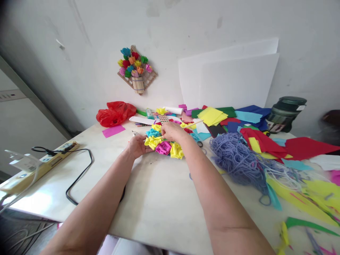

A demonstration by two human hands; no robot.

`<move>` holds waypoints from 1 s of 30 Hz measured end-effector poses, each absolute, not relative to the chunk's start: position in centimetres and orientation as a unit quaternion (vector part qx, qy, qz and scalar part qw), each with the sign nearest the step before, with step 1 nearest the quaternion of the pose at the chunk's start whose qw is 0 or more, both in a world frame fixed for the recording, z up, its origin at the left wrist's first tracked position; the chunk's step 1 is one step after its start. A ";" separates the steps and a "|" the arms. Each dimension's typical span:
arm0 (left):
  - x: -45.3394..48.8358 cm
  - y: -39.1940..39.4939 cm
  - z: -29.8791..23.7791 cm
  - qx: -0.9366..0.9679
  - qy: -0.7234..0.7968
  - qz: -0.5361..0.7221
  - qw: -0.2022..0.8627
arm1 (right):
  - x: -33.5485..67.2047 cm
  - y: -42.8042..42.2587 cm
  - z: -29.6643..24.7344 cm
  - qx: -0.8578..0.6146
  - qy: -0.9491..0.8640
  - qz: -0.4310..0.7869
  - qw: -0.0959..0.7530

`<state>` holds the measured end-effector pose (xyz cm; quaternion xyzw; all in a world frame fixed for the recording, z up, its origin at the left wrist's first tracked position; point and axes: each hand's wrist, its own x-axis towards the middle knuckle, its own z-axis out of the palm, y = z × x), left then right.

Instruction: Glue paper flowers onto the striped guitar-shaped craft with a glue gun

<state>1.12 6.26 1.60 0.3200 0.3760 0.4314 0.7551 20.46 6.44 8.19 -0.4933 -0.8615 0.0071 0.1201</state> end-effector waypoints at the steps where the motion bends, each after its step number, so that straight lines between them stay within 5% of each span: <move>1: 1.1 6.2 1.6 0.317 0.377 0.433 0.755 | 20.4 6.5 8.1 -0.490 -0.863 0.011 0.120; 30: 1.2 6.1 1.5 0.320 0.380 0.438 0.749 | 20.2 6.2 8.3 -0.491 -0.867 -0.022 0.088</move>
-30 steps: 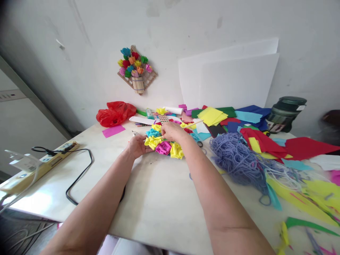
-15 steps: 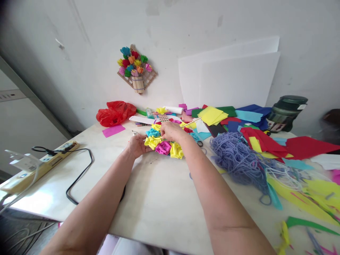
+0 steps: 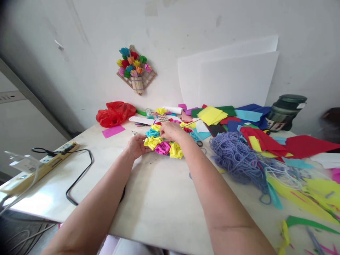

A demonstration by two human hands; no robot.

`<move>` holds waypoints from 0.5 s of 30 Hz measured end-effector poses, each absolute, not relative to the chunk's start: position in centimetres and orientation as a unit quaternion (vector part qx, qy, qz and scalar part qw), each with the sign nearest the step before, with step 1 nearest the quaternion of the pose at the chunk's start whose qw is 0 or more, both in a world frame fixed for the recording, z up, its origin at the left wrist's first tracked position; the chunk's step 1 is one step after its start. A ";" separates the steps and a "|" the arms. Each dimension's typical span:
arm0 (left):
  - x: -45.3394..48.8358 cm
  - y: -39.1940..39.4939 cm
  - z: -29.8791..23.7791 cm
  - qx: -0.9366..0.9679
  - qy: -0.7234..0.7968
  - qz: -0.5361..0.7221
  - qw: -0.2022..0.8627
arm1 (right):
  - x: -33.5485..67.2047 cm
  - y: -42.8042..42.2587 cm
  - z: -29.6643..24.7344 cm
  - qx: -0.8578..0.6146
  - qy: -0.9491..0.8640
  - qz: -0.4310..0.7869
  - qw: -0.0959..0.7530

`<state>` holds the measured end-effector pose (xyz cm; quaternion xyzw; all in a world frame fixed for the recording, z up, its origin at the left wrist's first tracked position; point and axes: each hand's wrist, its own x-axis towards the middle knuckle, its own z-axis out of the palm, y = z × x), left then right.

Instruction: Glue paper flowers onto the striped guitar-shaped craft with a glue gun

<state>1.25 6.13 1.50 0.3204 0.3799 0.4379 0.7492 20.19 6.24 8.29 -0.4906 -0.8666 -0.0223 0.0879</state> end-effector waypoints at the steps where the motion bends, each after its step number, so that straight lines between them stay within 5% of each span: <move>1: 1.2 6.2 1.5 0.319 0.379 0.438 0.750 | 20.2 6.3 8.3 -0.491 -0.866 -0.019 0.089; 15: 1.4 5.6 2.6 0.333 0.406 0.424 0.737 | 22.2 5.9 9.7 -0.532 -0.840 0.005 0.103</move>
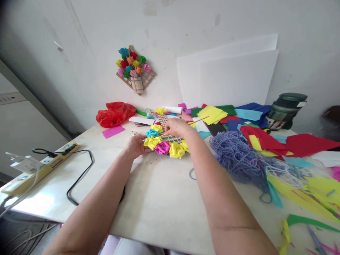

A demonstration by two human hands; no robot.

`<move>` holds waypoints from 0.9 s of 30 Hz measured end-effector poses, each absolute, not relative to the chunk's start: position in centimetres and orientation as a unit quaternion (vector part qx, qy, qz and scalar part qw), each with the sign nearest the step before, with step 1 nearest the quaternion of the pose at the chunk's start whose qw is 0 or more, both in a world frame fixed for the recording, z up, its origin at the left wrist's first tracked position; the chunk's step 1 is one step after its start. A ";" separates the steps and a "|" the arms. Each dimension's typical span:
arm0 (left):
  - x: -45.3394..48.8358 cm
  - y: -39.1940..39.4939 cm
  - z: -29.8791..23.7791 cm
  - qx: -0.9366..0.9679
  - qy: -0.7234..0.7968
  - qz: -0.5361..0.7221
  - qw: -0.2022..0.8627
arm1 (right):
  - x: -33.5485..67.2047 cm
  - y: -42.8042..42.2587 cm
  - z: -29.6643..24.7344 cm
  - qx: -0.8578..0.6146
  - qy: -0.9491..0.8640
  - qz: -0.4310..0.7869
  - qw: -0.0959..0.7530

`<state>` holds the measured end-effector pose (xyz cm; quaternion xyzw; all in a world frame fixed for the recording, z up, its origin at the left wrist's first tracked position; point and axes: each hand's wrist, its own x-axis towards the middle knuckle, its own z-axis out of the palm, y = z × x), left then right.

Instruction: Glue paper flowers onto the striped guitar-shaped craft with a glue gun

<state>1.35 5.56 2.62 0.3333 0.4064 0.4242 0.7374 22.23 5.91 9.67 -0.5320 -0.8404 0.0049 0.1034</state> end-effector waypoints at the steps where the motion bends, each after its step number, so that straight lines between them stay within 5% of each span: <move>1: 1.4 5.4 2.8 0.333 0.415 0.424 0.733 | 22.4 5.8 9.8 -0.532 -0.839 0.004 0.114; 18: 0.5 4.0 4.7 0.355 0.435 0.378 0.736 | 20.9 5.6 9.6 -0.493 -0.859 0.057 0.129; 27: -0.1 3.6 5.0 0.434 0.555 0.318 0.634 | 20.2 5.7 9.1 -0.479 -0.863 0.108 0.116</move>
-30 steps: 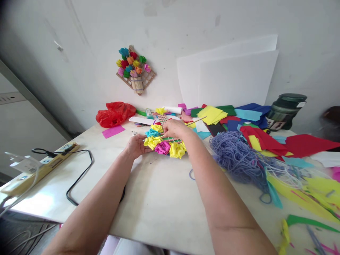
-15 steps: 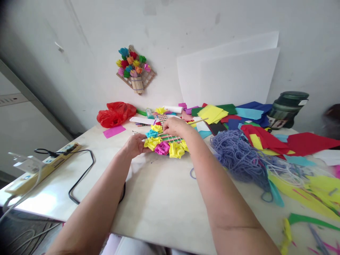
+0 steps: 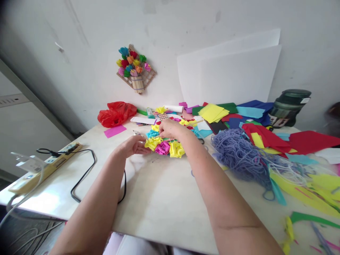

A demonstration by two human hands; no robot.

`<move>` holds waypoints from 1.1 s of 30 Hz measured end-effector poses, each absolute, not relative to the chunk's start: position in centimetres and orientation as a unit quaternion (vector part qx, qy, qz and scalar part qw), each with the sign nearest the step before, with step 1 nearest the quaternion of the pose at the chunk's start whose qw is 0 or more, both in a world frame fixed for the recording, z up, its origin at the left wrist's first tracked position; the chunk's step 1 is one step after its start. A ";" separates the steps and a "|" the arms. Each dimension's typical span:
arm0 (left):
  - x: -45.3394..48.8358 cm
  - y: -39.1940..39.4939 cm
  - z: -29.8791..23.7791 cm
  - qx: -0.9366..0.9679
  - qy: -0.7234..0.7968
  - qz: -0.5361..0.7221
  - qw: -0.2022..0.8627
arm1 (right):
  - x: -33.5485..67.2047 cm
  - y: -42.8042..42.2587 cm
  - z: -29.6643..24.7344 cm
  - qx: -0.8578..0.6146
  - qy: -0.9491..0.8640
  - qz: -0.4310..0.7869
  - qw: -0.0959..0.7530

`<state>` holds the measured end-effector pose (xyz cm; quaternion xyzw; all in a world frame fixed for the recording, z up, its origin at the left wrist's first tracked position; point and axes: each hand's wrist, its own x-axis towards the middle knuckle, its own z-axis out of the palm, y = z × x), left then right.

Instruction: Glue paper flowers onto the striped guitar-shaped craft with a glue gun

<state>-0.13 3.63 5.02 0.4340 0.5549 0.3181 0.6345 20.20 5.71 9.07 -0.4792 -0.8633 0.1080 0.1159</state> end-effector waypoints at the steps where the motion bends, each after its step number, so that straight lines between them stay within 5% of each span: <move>1: -0.2 3.6 5.0 0.434 0.572 0.319 0.619 | 20.1 5.6 9.1 -0.485 -0.859 0.119 0.115; 33: 0.4 3.4 4.5 0.509 0.587 0.355 0.520 | 19.5 4.4 10.2 -0.483 -0.872 0.033 0.070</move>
